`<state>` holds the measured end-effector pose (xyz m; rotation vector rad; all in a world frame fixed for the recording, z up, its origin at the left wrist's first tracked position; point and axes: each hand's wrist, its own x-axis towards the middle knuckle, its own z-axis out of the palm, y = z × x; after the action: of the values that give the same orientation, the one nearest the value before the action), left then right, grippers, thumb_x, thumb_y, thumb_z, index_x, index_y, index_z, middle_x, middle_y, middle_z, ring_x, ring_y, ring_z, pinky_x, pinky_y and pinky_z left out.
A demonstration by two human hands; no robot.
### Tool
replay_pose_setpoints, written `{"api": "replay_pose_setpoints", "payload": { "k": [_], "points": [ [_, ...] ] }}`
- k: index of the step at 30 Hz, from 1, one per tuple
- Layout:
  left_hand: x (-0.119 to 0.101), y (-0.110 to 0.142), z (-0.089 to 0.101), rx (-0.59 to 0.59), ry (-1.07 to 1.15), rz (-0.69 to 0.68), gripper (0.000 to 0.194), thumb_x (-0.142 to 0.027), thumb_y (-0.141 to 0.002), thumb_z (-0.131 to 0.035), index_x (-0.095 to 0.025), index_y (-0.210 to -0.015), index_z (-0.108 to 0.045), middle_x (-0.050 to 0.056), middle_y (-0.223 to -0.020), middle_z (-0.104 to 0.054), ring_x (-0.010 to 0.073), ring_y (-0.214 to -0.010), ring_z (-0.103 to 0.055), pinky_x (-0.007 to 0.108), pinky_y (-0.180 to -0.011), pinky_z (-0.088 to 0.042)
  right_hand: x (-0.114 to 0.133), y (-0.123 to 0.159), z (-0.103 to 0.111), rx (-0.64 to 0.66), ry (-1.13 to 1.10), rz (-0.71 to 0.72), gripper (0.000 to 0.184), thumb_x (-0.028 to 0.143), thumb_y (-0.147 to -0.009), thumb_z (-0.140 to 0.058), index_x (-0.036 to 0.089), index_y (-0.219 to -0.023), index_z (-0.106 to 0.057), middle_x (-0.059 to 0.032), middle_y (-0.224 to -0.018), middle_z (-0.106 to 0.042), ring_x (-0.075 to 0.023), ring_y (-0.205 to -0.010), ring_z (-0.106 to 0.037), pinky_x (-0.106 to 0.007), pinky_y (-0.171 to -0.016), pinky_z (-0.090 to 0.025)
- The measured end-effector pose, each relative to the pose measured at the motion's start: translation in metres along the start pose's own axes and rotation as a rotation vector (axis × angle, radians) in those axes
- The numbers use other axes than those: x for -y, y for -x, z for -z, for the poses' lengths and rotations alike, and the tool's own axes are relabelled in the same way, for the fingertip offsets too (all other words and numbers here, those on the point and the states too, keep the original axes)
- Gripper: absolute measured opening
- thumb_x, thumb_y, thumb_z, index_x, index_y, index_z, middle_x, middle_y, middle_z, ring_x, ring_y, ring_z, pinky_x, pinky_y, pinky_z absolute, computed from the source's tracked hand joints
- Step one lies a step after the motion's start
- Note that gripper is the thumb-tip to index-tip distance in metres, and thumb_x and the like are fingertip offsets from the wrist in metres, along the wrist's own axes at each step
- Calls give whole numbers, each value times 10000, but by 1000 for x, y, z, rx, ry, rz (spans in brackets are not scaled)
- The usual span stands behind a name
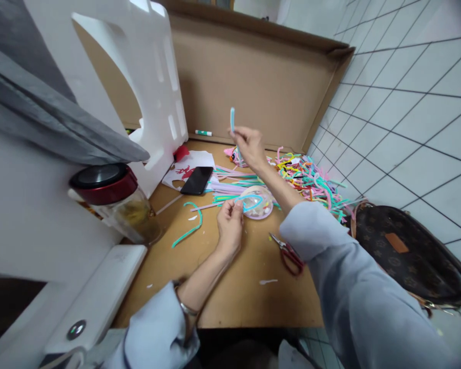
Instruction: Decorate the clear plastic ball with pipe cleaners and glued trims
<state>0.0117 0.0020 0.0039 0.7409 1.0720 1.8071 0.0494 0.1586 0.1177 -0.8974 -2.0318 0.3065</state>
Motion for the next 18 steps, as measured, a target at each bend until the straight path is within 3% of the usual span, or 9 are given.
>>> {"api": "replay_pose_setpoints", "payload": {
  "k": [3, 5, 6, 8, 10, 12, 14, 16, 18],
  "points": [
    [-1, -1, 0, 23, -10, -5, 397, -519, -650, -747, -181, -663, -538, -71, -535, -439, 73, -494, -329, 215, -480, -275, 58, 29, 40, -319, -55, 93, 221, 226, -986, -462, 190, -1073, -662, -39, -995, -674, -172, -1036, -624, -352, -965, -481],
    [-2, -1, 0, 56, -10, 5, 388, -508, -638, -763, -176, -670, -565, -67, -548, -454, 73, -504, -341, 214, -491, -282, 94, 65, 66, -523, -215, 185, 272, 162, -984, -433, 216, -1165, -629, -34, -1056, -652, -130, -875, -645, -307, -858, -526],
    [-3, 0, -1, 81, -9, 13, 381, -501, -635, -770, -173, -676, -582, -64, -556, -464, 71, -507, -344, 214, -498, -285, 108, 86, 77, -552, -308, 200, 318, 129, -970, -438, 245, -1211, -610, -31, -1163, -630, -114, -797, -640, -291, -749, -536],
    [-4, 0, -2, 137, -4, 33, 370, -488, -625, -787, -166, -686, -616, -57, -574, -490, 68, -515, -356, 212, -514, -298, 125, 128, 96, -635, -348, 130, 411, 88, -949, -439, 335, -1217, -628, 3, -1152, -624, -103, -715, -610, -288, -624, -500],
    [-5, 1, -2, 181, 10, 57, 368, -482, -610, -804, -162, -679, -636, -48, -590, -518, 67, -528, -381, 212, -530, -321, 127, 165, 108, -732, -288, 14, 367, 111, -933, -495, 342, -1141, -690, 2, -950, -627, -100, -620, -551, -298, -555, -436],
    [-5, 2, -3, 202, 29, 87, 372, -481, -587, -822, -163, -666, -646, -39, -593, -540, 73, -542, -414, 213, -539, -346, 120, 193, 116, -730, -265, -82, 309, 181, -947, -512, 332, -1146, -694, -8, -863, -622, -90, -518, -459, -281, -456, -343],
    [-5, 2, -4, 213, 47, 115, 372, -472, -566, -839, -163, -672, -662, -31, -595, -558, 79, -555, -447, 211, -539, -363, 108, 211, 121, -642, -263, -220, 315, 233, -951, -531, 290, -1239, -642, 8, -668, -569, -118, -498, -466, -261, -406, -303],
    [-6, 2, -4, 226, 63, 123, 366, -455, -554, -852, -160, -673, -673, -27, -591, -568, 78, -555, -466, 205, -532, -372, 92, 217, 122, -513, -262, -325, 357, 254, -928, -562, 264, -1284, -582, 22, -664, -604, -98, -450, -438, -236, -392, -309],
    [-7, 1, -4, 231, 84, 127, 366, -440, -538, -866, -156, -658, -670, -30, -574, -566, 69, -538, -467, 195, -520, -375, 73, 213, 118, -396, -340, -398, 217, 267, -891, -577, 233, -1102, -614, 26, -701, -639, -78, -445, -459, -216, -411, -354]
  ]
}}
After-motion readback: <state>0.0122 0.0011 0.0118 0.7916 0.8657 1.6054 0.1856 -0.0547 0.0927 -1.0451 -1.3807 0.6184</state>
